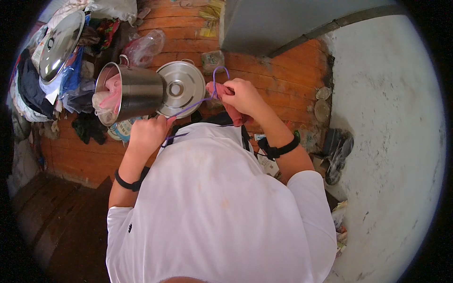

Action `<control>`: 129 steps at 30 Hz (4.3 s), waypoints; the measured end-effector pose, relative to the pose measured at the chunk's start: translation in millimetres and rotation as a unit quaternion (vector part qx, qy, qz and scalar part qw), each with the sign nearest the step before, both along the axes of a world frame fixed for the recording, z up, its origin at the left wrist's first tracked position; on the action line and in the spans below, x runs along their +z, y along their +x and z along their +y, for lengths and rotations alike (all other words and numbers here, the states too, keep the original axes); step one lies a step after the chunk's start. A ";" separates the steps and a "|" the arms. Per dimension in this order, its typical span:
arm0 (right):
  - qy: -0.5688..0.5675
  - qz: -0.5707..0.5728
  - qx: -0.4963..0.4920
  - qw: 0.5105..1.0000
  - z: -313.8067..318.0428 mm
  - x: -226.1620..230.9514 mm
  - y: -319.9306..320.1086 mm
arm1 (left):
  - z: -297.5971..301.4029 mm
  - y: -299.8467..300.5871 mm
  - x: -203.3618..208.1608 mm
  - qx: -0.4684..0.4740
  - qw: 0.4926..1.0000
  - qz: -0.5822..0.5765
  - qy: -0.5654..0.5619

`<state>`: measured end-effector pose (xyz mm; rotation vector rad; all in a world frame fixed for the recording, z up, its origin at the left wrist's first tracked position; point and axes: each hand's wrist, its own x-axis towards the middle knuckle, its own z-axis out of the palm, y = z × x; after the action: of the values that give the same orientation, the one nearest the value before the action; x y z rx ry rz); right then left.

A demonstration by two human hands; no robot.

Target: The person wraps a cloth around the frame of a plastic hanger and then hangs the hanger on a rod inside a closet.

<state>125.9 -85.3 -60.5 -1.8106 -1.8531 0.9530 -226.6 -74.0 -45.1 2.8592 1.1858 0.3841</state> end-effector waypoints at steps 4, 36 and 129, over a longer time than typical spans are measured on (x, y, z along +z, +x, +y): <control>-0.013 0.095 -0.172 0.980 17.3 2.1 -2.8 | -0.2 3.9 5.9 -0.013 1.000 0.002 0.000; -0.007 0.131 -0.118 0.984 57.5 56.6 13.1 | 7.5 -1.3 1.4 -0.004 1.000 0.000 0.006; -0.012 0.079 -0.118 0.990 21.5 15.4 -14.1 | 9.4 -0.2 2.5 -0.007 1.000 0.025 -0.008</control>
<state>111.9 -63.8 -45.1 -1.8595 -1.5006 1.0002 -226.8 -64.6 -42.7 2.8789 1.1697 0.3041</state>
